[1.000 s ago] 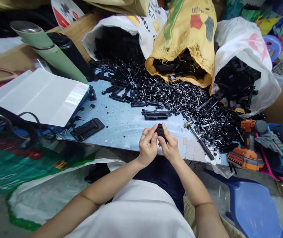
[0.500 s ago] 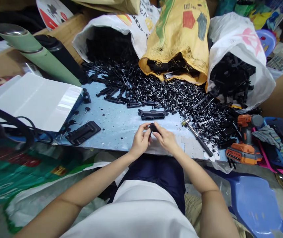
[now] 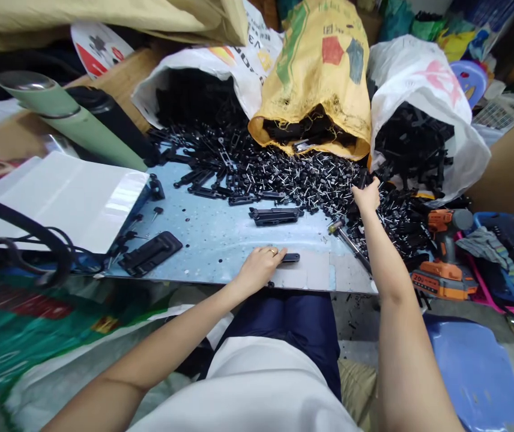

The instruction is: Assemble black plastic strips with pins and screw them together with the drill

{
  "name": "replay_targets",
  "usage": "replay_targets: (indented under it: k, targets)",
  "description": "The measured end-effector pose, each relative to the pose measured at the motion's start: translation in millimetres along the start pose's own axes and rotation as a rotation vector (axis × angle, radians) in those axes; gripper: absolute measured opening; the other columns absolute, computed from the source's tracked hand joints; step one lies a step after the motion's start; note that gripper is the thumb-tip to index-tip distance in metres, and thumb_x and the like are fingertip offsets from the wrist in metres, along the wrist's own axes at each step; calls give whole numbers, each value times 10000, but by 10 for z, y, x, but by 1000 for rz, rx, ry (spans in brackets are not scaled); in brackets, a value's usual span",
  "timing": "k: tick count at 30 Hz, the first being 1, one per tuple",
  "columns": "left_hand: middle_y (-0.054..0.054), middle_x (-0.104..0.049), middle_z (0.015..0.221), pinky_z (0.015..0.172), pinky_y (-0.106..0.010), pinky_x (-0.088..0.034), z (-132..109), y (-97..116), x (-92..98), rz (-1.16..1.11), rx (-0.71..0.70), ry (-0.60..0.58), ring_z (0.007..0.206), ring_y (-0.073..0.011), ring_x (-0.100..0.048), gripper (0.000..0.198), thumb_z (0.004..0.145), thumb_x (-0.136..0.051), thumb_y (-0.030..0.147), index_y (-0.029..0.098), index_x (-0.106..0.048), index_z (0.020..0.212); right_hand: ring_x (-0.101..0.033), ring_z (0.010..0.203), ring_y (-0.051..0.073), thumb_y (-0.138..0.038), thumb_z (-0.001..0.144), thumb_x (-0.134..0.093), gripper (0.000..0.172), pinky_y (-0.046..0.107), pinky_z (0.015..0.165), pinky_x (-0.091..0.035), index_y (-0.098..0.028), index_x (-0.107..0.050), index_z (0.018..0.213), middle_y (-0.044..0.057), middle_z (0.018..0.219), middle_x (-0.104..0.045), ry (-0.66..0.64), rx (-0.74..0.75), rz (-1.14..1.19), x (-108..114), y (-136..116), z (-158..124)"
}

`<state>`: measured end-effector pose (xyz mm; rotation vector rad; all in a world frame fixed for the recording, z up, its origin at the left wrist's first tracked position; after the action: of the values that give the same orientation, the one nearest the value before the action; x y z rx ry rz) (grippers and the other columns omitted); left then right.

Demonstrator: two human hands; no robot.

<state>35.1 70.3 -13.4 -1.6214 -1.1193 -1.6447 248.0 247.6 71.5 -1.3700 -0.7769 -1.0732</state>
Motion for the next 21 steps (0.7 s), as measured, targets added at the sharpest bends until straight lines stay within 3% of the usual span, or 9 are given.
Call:
replay_targets:
  k: [3,5,7,9,12,16,21]
  targets:
    - [-129,-617,1005,781,-332,-429,-28,-58,-34,-48,14,-13,969,-223,-566,347,881,-403,130,128,-482,1218,-534,961,152,-228,807,-480,477,322,891,-397,-94,-372,1252,140,1122,-573,-106,130,38,-73,-33,-483]
    - [-118,-603,1045,833,-338,-420,-1,-46,-50,-121,-19,-23,1001,-223,-547,332,889,-427,194,136,-481,1211,-562,922,140,-265,755,-589,365,274,844,-426,-188,-533,1107,57,1074,-613,-333,396,49,-269,-181,-976]
    - [-112,-588,1083,885,-345,-403,45,-15,-58,-198,-51,-46,1044,-221,-524,330,894,-418,221,134,-478,1207,-581,865,144,-299,779,-584,238,264,782,-432,-204,-595,997,43,960,-645,-572,730,-31,-498,-323,-1564]
    - [-118,-573,1115,914,-363,-388,85,11,-54,-249,-60,-73,1075,-226,-506,334,897,-394,223,127,-472,1206,-585,820,145,-345,846,-503,224,255,724,-414,-192,-602,978,58,905,-648,-660,912,-169,-672,-344,-1976]
    - [-124,-564,1122,910,-408,-385,108,49,-16,-276,-63,-80,1079,-254,-501,363,884,-418,326,142,-474,1191,-584,786,138,-430,887,-405,332,235,648,-374,-179,-593,997,66,900,-644,-565,863,-303,-802,-308,-2109]
    - [-139,-574,1077,869,-418,-395,80,84,-5,-257,-71,-72,1027,-293,-522,578,739,-567,574,136,-501,1111,-574,750,125,-476,905,-308,425,234,614,-330,-177,-602,974,64,864,-645,-376,778,-291,-762,-310,-2066]
    - [-158,-548,1137,916,-419,-350,50,123,-56,-255,-161,-93,1079,-312,-487,816,568,-634,703,128,-484,1127,-564,761,126,-502,892,-318,428,232,600,-307,-182,-587,987,53,862,-636,-417,827,-250,-784,-313,-2179]
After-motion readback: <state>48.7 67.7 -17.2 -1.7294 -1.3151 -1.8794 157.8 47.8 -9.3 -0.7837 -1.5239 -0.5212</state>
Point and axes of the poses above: each hand's wrist, its own z-axis towards the middle knuckle, its own x-axis out of the back of the hand, y = z × x, the point moved 8 cm from there along z, towards the middle knuckle
